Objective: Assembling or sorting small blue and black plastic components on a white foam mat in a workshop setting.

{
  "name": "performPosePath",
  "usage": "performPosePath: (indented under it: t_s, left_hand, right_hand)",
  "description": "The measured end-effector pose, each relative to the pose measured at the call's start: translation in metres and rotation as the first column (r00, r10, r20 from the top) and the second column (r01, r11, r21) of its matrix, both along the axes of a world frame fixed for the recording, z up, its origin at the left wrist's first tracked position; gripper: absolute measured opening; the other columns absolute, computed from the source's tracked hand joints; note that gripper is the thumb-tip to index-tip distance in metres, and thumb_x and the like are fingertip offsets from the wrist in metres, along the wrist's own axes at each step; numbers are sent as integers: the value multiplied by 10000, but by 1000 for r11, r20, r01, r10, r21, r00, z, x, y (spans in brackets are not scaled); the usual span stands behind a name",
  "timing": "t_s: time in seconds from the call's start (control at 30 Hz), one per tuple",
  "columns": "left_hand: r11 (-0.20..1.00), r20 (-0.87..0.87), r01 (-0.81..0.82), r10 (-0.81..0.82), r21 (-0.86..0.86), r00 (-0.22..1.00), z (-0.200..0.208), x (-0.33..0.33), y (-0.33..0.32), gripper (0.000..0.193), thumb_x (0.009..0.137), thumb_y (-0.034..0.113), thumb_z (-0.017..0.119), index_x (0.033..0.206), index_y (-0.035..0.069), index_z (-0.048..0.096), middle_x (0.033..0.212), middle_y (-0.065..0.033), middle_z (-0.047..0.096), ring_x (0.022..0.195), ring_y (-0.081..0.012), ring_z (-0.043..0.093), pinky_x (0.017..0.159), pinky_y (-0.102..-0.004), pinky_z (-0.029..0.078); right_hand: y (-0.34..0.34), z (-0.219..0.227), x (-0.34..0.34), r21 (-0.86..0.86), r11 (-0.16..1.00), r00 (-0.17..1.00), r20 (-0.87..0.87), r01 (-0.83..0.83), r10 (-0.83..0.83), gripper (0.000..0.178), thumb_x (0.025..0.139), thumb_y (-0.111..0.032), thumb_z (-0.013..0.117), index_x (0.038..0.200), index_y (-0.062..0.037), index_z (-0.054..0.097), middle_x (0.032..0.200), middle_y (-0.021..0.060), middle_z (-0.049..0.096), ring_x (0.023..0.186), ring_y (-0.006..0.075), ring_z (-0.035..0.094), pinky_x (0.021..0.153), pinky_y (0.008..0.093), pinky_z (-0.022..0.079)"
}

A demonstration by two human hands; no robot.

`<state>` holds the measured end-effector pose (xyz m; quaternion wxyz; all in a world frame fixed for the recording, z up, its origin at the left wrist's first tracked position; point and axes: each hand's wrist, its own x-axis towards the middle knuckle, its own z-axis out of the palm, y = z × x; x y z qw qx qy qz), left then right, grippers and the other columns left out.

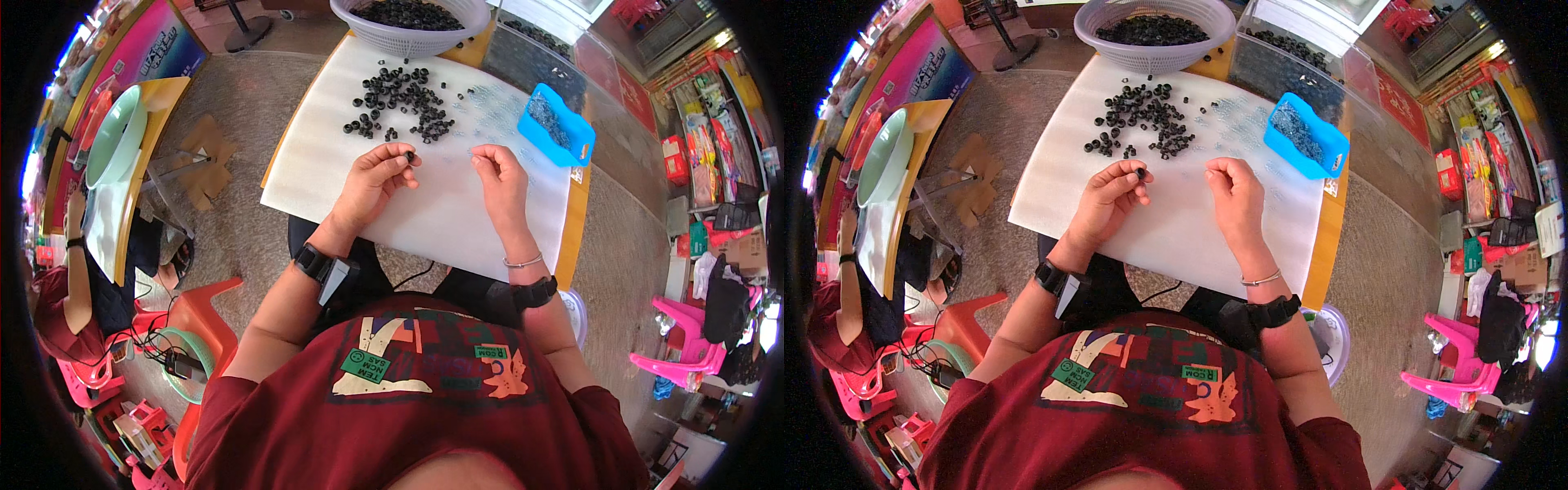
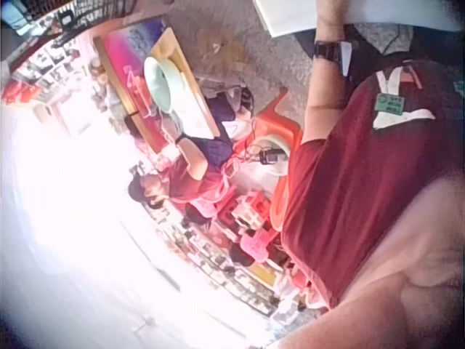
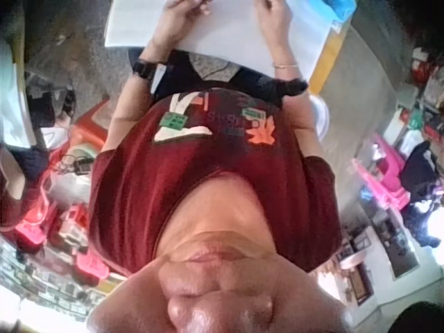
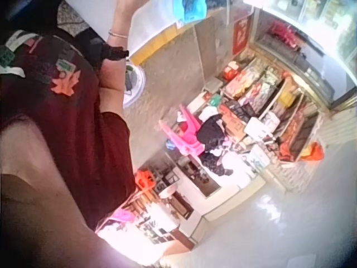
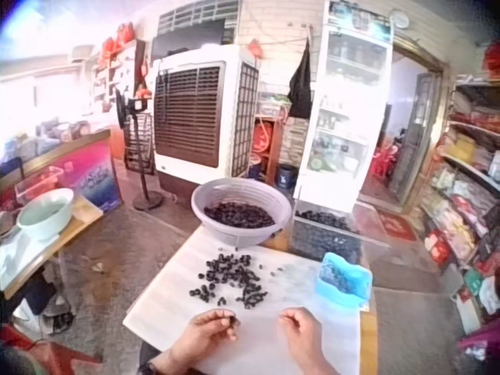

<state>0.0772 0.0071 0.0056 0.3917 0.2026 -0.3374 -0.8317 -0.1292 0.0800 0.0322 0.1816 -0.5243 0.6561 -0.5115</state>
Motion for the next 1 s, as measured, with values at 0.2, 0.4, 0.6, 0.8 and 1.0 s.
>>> performPosePath:
  t_s: [0.2, 0.4, 0.6, 0.8, 1.0]
  left_hand:
    - [993, 59, 106, -103, -53, 993, -2, 0, -1, 175, 946, 42, 534, 1101, -19, 586, 990, -107, 632, 785, -133, 605, 768, -294, 540]
    - [993, 50, 116, -114, -29, 992, 0, 1, 0, 184, 942, 40, 529, 1110, -19, 575, 986, -103, 628, 774, -141, 604, 759, -287, 529]
    - [996, 31, 86, -86, 0, 996, -1, 1, -1, 212, 949, 44, 521, 1145, -25, 563, 989, -109, 626, 777, -151, 607, 758, -294, 532]
    - [997, 28, 77, -77, 3, 997, 0, 1, -4, 216, 947, 43, 529, 1144, -41, 559, 975, -103, 628, 778, -152, 613, 760, -293, 542]
    - [995, 36, 94, -93, -32, 995, -9, 2, -3, 211, 957, 64, 521, 1137, -38, 563, 957, -88, 632, 790, -154, 624, 773, -282, 532]
  right_hand:
    - [-12, -6, 2, -12, 996, 917, -392, -85, 73, 101, 785, -42, 649, 886, -40, 656, 829, 92, 592, 811, 273, 581, 736, 380, 477]
    - [-27, -17, 15, 32, 991, 719, -685, -131, 117, 114, 765, -65, 652, 878, -57, 646, 817, 93, 568, 846, 298, 557, 773, 421, 456]
    - [-23, -12, 22, 24, 996, 931, -354, -89, 92, 68, 782, -2, 635, 847, -22, 628, 795, 108, 615, 741, 263, 610, 693, 358, 498]
    - [-18, 20, 55, -87, 986, 975, 158, -144, 156, 31, 828, 9, 621, 852, -11, 617, 764, 89, 627, 657, 182, 620, 615, 275, 502]
    - [-13, 5, 64, -140, 967, 974, -110, -214, 200, 80, 853, 9, 606, 925, -25, 613, 899, 90, 599, 715, 190, 631, 629, 299, 532]
